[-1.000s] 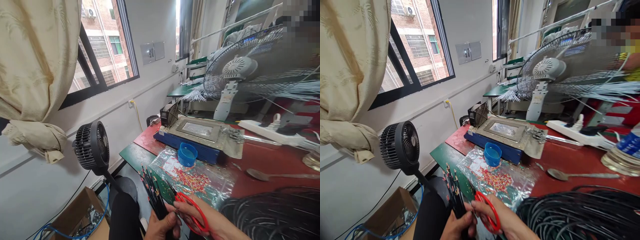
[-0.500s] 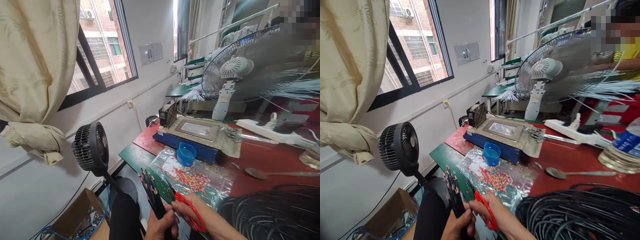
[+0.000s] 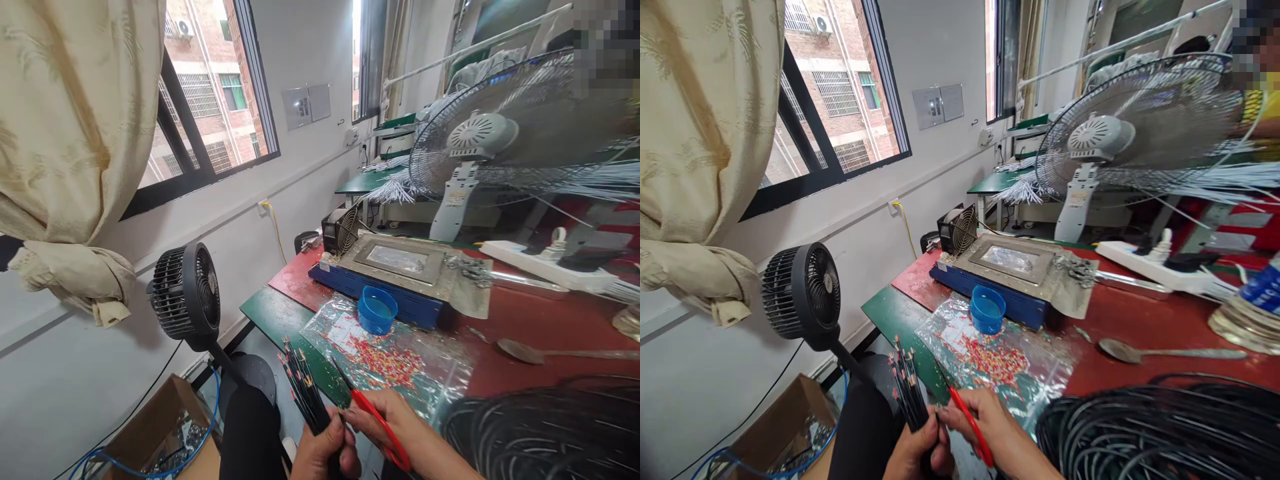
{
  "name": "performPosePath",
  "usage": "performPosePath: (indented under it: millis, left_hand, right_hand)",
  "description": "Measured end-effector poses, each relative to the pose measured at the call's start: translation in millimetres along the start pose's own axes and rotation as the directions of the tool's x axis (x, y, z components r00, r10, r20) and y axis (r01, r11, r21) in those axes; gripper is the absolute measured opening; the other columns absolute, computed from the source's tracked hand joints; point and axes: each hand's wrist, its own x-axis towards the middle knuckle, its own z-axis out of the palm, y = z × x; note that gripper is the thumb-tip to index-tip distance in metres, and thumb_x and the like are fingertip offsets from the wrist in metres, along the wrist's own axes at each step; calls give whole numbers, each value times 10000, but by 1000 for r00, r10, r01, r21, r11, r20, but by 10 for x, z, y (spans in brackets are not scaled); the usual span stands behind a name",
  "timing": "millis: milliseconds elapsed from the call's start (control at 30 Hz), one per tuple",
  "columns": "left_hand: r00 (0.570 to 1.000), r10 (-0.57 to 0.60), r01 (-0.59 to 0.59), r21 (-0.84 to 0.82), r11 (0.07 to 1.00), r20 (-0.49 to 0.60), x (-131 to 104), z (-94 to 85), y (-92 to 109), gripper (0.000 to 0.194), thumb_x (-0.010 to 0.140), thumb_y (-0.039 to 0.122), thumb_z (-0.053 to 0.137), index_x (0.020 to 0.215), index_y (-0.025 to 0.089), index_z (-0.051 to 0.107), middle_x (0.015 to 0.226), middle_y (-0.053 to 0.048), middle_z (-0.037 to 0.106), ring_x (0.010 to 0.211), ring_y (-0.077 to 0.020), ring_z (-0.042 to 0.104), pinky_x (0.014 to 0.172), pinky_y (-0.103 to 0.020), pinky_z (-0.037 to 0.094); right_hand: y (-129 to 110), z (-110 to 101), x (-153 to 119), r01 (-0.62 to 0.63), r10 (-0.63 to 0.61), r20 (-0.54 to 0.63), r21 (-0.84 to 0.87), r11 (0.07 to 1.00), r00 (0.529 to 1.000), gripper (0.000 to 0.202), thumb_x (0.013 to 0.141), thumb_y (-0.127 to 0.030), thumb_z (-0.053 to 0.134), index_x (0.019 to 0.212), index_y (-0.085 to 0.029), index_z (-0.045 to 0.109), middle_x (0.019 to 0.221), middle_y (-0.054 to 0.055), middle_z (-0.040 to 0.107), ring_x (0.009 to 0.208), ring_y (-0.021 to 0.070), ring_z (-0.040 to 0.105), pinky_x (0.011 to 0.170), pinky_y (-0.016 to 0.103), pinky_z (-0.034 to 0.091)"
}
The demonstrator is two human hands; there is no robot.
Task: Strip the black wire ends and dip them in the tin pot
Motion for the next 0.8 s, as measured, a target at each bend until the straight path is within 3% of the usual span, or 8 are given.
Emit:
performPosePath:
  millis: [200,367,533,800]
  left_hand:
    - [1000,20,-20,16,1000,16,9,-68,-34,345,641,453,694,686,132,575,402,46,479,358,-52,383,435,-238,246]
    - [998,36,-38,33,999,43,-10,-96,-63,319,647,419,705,728,138,579,421,51,499,344,-50,396,410,-226,243]
    - [995,53,-59,67,996,80,-1,-101,-82,345,651,467,681,675,135,590,385,49,464,347,-60,401,406,-233,255]
    - [992,100,-104,43,994,80,7,-70,-88,355,633,487,684,689,148,593,383,51,449,343,-52,392,406,-232,225]
  right_hand:
    - [-25,0,12,-92,104,-58,177,980,993,557,675,-717,564,595,-171,494,406,-78,393,354,40,293,382,203,177]
    - [-125,16,-36,-114,116,-5,159,981,993,547,706,-674,572,572,-144,555,422,-45,454,371,42,312,397,213,169]
    - [-242,40,-71,-168,169,1,106,980,986,631,630,-761,549,517,-141,564,359,-58,402,324,34,294,373,209,165]
    - [-139,32,-57,-210,206,41,190,959,978,591,630,-743,573,540,-161,510,381,-64,401,327,36,292,358,201,155]
